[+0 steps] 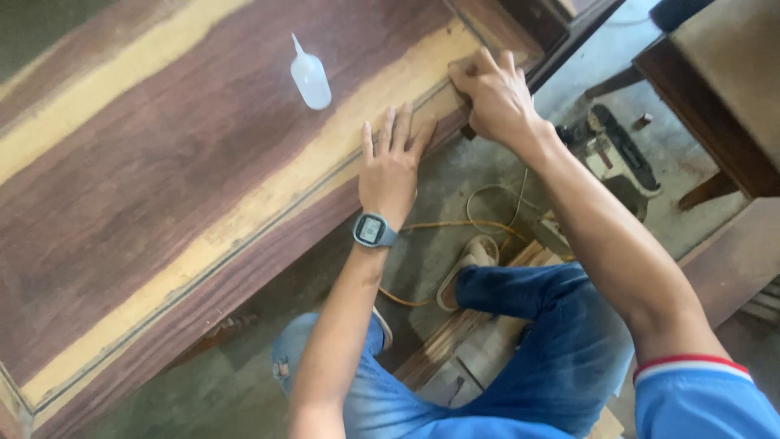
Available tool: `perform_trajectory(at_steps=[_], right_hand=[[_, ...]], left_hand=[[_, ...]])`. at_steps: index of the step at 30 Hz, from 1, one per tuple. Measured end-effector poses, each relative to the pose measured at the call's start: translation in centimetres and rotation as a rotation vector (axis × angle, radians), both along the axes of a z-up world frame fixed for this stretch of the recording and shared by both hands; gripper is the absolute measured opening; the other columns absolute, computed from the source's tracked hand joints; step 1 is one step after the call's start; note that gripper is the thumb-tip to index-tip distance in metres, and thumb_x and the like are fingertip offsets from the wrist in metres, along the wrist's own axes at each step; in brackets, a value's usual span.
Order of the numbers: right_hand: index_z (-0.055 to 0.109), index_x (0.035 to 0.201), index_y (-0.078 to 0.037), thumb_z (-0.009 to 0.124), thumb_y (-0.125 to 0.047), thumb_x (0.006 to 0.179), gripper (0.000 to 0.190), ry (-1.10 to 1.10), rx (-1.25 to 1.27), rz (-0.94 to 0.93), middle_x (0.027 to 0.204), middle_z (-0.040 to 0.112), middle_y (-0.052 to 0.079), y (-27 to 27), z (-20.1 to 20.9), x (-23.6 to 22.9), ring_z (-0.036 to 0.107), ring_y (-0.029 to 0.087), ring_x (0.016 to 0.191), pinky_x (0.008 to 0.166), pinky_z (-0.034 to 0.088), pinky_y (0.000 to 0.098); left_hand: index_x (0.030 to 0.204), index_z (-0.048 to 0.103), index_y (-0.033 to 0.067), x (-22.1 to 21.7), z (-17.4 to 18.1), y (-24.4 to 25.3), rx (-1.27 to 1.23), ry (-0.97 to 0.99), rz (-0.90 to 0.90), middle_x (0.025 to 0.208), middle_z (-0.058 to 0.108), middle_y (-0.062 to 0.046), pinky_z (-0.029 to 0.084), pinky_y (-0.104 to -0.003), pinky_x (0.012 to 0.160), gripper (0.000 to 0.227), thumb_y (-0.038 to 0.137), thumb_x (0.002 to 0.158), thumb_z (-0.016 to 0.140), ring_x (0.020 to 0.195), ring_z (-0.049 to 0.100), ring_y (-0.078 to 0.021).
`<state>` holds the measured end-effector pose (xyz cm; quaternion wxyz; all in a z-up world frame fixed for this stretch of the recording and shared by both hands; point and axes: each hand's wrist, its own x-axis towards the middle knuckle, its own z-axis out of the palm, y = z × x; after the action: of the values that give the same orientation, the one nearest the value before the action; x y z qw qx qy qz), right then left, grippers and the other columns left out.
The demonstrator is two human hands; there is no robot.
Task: The person applies glue from a white bottle onto the seams of a wooden panel and then rubs the area with a small piece of sandpaper. The person repeats this process along the seams of the panel.
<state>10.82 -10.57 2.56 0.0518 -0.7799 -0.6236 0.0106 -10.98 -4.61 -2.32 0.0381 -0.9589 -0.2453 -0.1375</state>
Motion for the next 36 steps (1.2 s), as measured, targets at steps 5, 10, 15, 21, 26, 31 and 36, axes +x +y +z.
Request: perform_trajectory(at_steps=[5, 10, 15, 21, 26, 31, 36], right_hand=[[0.053, 0.149, -0.008, 0.052, 0.023, 0.076, 0.079, -0.043, -0.054, -0.048, 0.125, 0.048, 0.026, -1.2, -0.6, -1.9, 0.043, 0.043, 0.115, 0.086, 0.054, 0.0562], [0.054, 0.146, -0.013, 0.054, 0.005, 0.074, 0.074, -0.006, -0.013, -0.083, 0.136, 0.037, 0.036, 0.1, -0.3, -0.6, 0.039, 0.061, 0.113, 0.085, 0.046, 0.0713], [0.055, 0.153, -0.019, 0.051, 0.022, 0.074, 0.089, 0.076, -0.057, -0.128, 0.141, 0.038, 0.035, -1.2, -0.8, -0.7, 0.041, 0.056, 0.119, 0.098, 0.044, 0.0612], [0.051, 0.154, -0.010, 0.046, 0.026, 0.077, 0.085, 0.228, -0.149, -0.217, 0.123, 0.046, 0.022, -0.9, 2.6, -2.8, 0.041, 0.041, 0.111, 0.098, 0.041, 0.0512], [0.063, 0.144, -0.018, 0.049, 0.012, 0.086, 0.068, 0.162, -0.052, -0.165, 0.115, 0.046, 0.020, 0.7, 0.7, -0.1, 0.044, 0.045, 0.103, 0.092, 0.040, 0.0551], [0.051, 0.154, -0.011, 0.047, 0.022, 0.083, 0.079, 0.201, -0.136, -0.187, 0.128, 0.045, 0.026, -0.3, 1.3, -2.0, 0.042, 0.046, 0.119, 0.102, 0.041, 0.0560], [0.062, 0.143, -0.017, 0.051, -0.018, 0.106, 0.039, 0.113, -0.083, -0.200, 0.126, 0.047, 0.029, 2.0, 2.0, -1.1, 0.045, 0.050, 0.112, 0.097, 0.041, 0.0667]], left_hand=[[0.161, 0.029, 0.0353, 0.2, -1.3, 0.2, 0.020, -0.018, 0.018, 0.167, 0.032, -0.009, 0.032, -0.060, 0.121, 0.084, 0.004, 0.091, 0.065, 0.152, 0.036, -0.0326], [0.157, 0.040, 0.0337, 0.3, -0.3, 0.1, -0.014, -0.049, -0.010, 0.167, 0.026, -0.010, 0.028, -0.062, 0.122, 0.080, 0.002, 0.089, 0.066, 0.153, 0.031, -0.0348], [0.162, 0.023, 0.0332, 0.4, -1.0, 0.2, -0.025, 0.045, 0.006, 0.168, 0.027, -0.011, 0.029, -0.061, 0.122, 0.092, 0.001, 0.087, 0.067, 0.153, 0.032, -0.0333], [0.160, 0.031, 0.0348, 0.3, -1.1, 0.1, 0.022, -0.023, 0.018, 0.164, 0.037, -0.009, 0.031, -0.060, 0.121, 0.084, 0.007, 0.090, 0.068, 0.150, 0.038, -0.0324], [0.161, 0.029, 0.0331, 0.4, -0.7, 0.2, -0.006, 0.005, 0.001, 0.166, 0.031, -0.011, 0.029, -0.061, 0.122, 0.085, 0.005, 0.089, 0.066, 0.152, 0.034, -0.0344], [0.158, 0.035, 0.0330, 0.2, -0.8, 0.1, -0.027, -0.007, 0.003, 0.166, 0.031, -0.011, 0.028, -0.062, 0.121, 0.093, 0.003, 0.079, 0.074, 0.152, 0.034, -0.0349], [0.160, 0.031, 0.0342, 0.2, -0.2, 0.1, 0.005, -0.002, -0.002, 0.166, 0.030, -0.011, 0.031, -0.061, 0.120, 0.093, 0.008, 0.082, 0.074, 0.151, 0.036, -0.0338]])
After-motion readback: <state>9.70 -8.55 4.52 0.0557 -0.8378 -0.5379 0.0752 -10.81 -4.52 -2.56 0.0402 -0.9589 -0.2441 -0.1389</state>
